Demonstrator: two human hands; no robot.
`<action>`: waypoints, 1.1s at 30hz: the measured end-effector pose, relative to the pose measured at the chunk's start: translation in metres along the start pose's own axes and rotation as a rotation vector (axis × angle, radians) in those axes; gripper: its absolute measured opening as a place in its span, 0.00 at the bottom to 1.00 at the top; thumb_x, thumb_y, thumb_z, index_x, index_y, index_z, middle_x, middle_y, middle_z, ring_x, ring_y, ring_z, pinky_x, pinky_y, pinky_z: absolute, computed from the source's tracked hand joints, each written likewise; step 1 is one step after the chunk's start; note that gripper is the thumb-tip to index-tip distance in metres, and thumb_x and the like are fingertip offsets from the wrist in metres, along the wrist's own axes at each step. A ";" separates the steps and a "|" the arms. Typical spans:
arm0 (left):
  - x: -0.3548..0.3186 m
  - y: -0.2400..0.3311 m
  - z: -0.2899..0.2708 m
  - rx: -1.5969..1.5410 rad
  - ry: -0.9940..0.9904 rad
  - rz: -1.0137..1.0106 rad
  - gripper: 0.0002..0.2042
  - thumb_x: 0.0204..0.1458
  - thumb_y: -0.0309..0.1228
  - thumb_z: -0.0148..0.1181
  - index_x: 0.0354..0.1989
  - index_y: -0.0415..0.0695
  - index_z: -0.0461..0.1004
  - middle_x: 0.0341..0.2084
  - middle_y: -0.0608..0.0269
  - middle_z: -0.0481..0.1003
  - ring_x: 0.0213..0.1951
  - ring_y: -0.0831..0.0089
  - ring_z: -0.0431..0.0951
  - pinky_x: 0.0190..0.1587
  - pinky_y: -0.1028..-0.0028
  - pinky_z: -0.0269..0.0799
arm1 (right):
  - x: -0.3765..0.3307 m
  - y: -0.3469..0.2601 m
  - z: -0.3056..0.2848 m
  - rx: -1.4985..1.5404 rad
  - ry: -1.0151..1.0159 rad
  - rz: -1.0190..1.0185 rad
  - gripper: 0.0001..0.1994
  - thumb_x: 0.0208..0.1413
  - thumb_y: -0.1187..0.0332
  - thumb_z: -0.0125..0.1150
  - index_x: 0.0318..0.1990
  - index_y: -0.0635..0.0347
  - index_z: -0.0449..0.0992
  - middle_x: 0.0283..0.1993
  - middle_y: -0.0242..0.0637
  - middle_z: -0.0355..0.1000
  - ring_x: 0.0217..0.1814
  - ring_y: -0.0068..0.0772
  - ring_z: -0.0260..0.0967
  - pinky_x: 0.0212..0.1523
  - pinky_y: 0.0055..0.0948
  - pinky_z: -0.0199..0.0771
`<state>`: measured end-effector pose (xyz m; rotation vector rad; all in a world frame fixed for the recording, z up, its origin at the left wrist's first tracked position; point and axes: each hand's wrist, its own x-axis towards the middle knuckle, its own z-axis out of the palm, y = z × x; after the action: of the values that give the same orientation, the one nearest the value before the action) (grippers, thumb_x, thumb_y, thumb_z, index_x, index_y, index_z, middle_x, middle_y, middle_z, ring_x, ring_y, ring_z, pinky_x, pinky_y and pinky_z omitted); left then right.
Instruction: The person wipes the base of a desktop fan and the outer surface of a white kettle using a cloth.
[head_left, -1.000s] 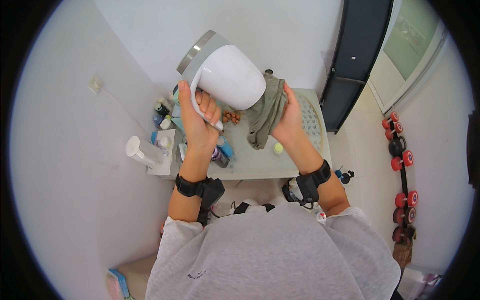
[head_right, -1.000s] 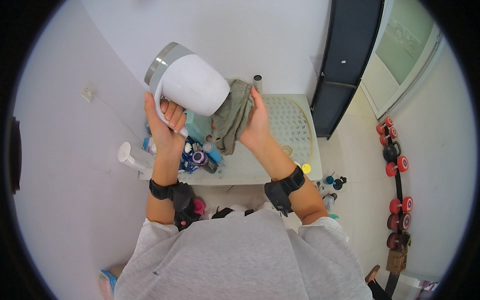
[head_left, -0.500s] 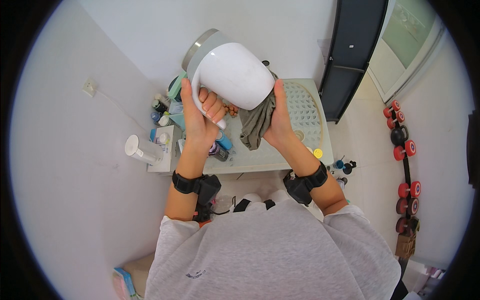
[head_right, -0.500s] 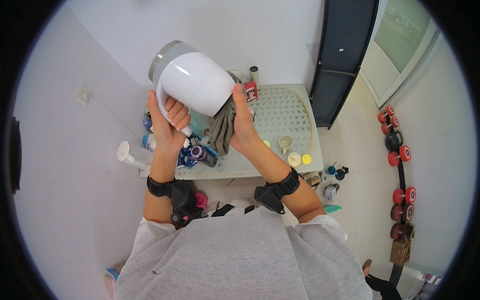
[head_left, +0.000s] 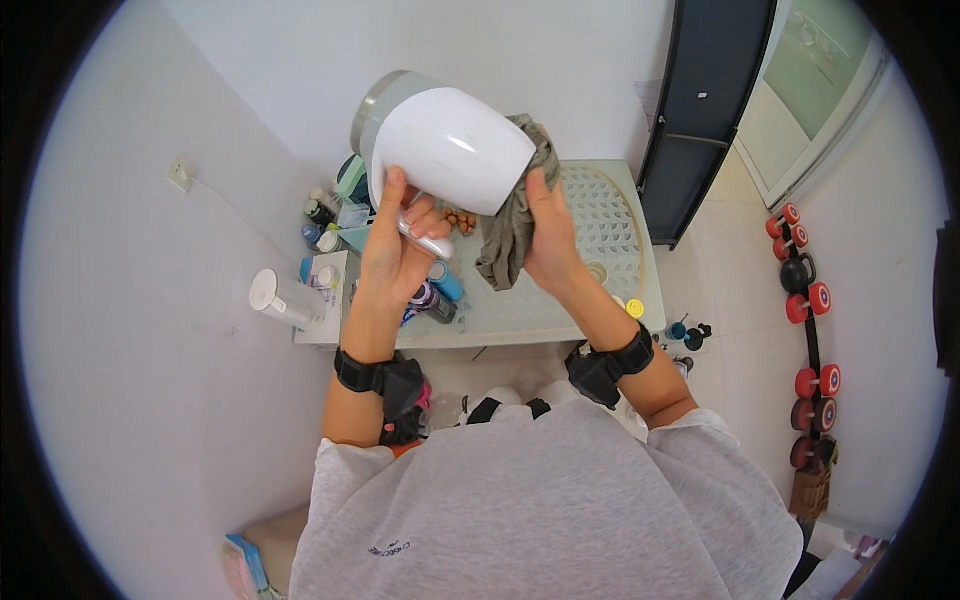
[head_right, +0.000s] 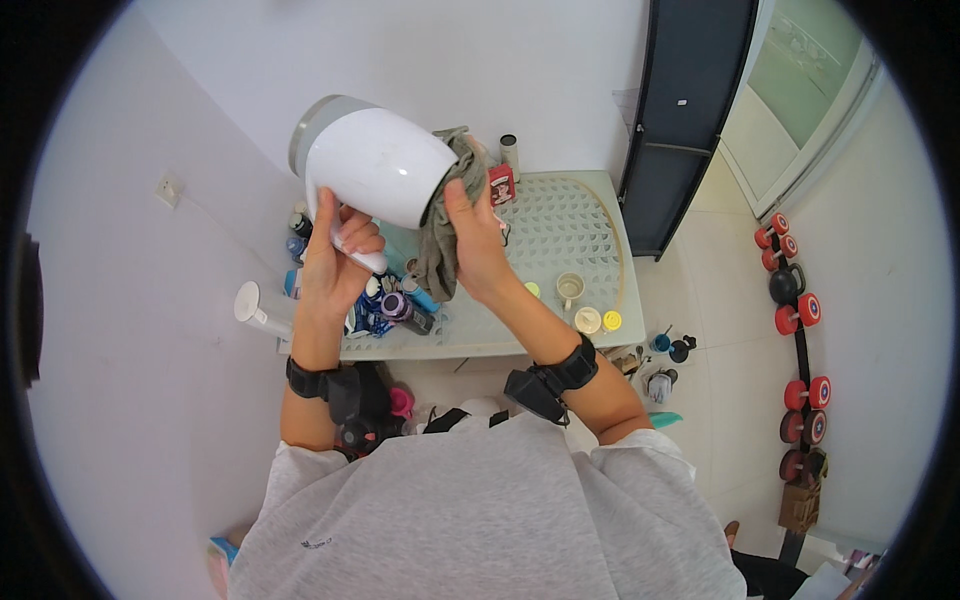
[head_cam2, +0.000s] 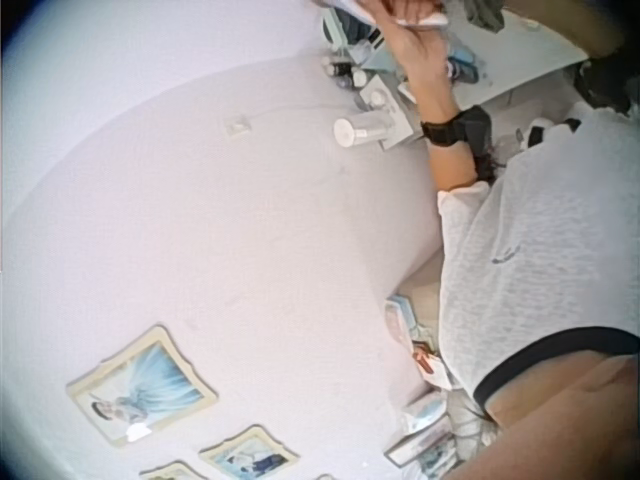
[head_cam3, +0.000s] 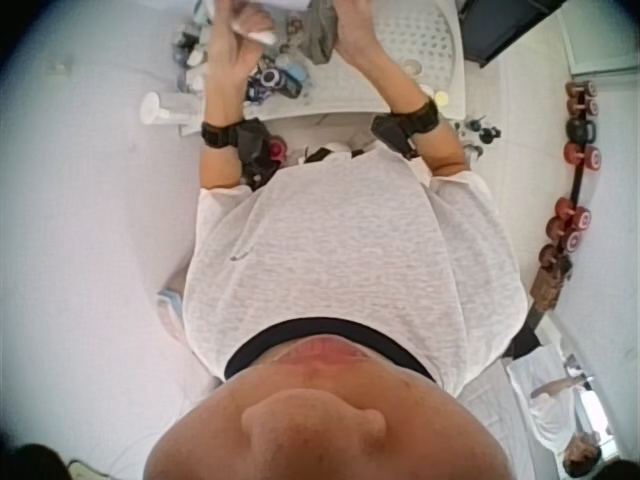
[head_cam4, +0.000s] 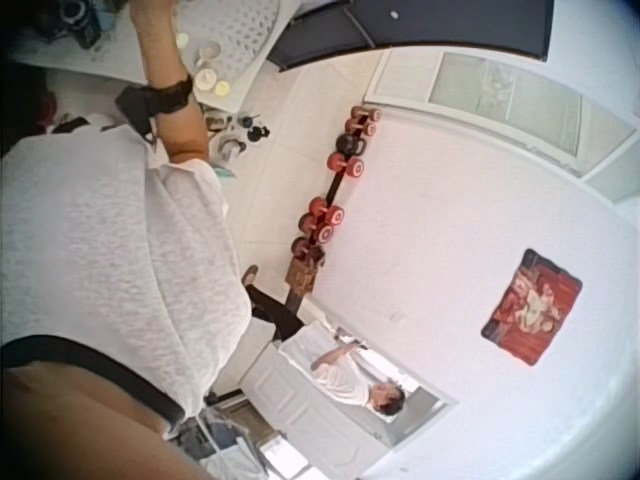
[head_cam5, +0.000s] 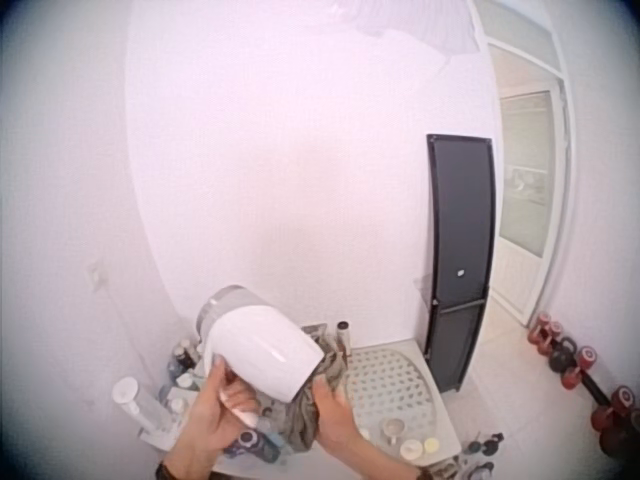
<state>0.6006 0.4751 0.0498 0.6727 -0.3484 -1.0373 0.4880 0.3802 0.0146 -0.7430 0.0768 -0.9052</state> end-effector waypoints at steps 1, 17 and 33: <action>0.002 0.001 -0.005 -0.098 -0.066 0.000 0.14 0.54 0.43 0.46 0.27 0.46 0.62 0.12 0.74 0.52 0.13 0.85 0.52 0.15 0.85 0.49 | 0.000 0.003 0.001 -0.001 -0.001 -0.001 0.23 0.57 0.61 0.45 0.59 0.57 0.51 0.53 0.34 0.58 0.54 0.26 0.56 0.54 0.27 0.58; -0.016 0.000 -0.007 0.084 -0.111 0.210 0.11 0.55 0.39 0.47 0.28 0.45 0.62 0.09 0.75 0.53 0.10 0.85 0.50 0.12 0.83 0.48 | -0.012 -0.055 0.016 -0.811 -0.264 -0.501 0.28 0.48 0.65 0.57 0.57 0.58 0.55 0.57 0.45 0.52 0.59 0.41 0.50 0.57 0.38 0.51; -0.020 0.005 -0.021 0.201 -0.082 0.191 0.13 0.56 0.39 0.45 0.22 0.47 0.60 0.08 0.78 0.50 0.09 0.87 0.48 0.11 0.83 0.45 | 0.023 -0.035 0.033 -0.671 -0.136 -0.161 0.23 0.51 0.64 0.55 0.53 0.62 0.60 0.54 0.43 0.56 0.54 0.35 0.56 0.55 0.31 0.55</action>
<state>0.6061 0.5017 0.0376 0.7617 -0.5832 -0.8556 0.4902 0.3681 0.0661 -1.4495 0.2084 -0.9856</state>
